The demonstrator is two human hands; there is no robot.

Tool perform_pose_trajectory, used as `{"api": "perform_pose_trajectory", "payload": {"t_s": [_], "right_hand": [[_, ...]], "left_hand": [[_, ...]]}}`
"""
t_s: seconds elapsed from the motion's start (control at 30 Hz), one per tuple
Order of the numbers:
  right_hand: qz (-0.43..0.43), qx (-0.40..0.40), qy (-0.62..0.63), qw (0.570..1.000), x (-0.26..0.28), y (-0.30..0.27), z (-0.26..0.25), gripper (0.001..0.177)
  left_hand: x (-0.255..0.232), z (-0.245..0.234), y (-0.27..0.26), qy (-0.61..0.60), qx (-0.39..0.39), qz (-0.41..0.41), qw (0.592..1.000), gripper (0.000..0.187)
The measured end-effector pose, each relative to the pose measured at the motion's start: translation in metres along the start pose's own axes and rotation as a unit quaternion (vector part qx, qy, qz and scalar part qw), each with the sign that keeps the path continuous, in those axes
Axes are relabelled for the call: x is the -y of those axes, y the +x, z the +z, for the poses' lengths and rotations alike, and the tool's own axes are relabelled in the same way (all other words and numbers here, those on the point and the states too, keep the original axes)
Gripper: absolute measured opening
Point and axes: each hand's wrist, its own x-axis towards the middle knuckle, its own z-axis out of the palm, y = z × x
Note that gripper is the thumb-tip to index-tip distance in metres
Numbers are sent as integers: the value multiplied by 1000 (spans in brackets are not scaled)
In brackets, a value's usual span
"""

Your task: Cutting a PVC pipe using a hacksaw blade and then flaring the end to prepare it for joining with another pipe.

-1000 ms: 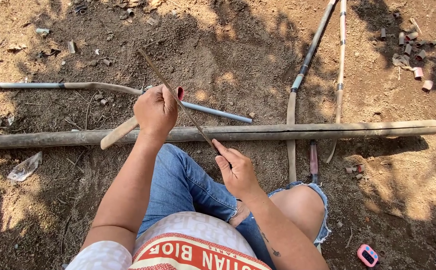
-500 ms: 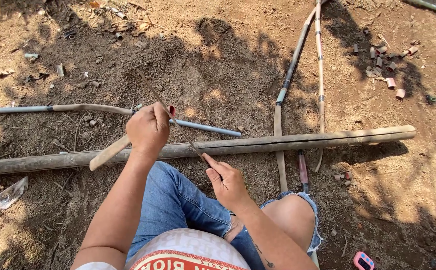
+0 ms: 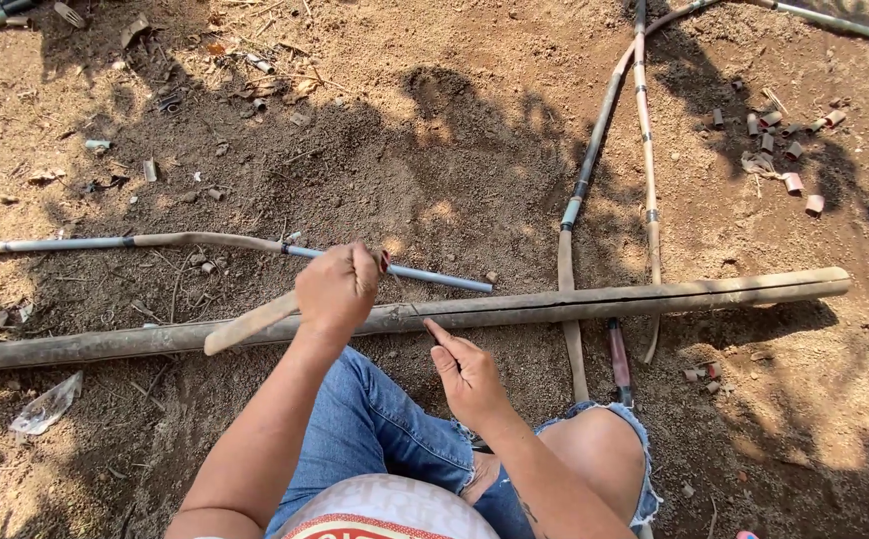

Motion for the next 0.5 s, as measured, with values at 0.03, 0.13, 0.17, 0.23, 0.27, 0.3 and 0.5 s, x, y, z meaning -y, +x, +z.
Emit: {"api": "perform_pose_trajectory", "payload": {"t_s": [0.03, 0.13, 0.17, 0.23, 0.27, 0.3, 0.5], "right_hand": [[-1, 2, 1, 1000, 4, 2, 0, 45], [-8, 4, -23, 1000, 14, 2, -3, 44], [-8, 10, -22, 1000, 16, 0, -4, 44], [-7, 18, -16, 1000, 16, -2, -2, 44], [-7, 15, -19, 1000, 14, -1, -3, 44], [-6, 12, -21, 1000, 12, 0, -4, 44], [-5, 7, -39, 999, 14, 4, -6, 44]], "left_hand": [[2, -2, 1, 1, -1, -1, 1000, 56], [5, -6, 6, -11, -5, -4, 1000, 55], [7, -10, 12, -18, -12, -7, 1000, 54], [7, -14, 13, -20, -20, -10, 1000, 53], [3, -12, 10, -6, -16, -4, 1000, 53], [-2, -10, 8, 7, -11, 2, 1000, 53], [-2, -1, -2, -15, 75, -21, 997, 62]]}}
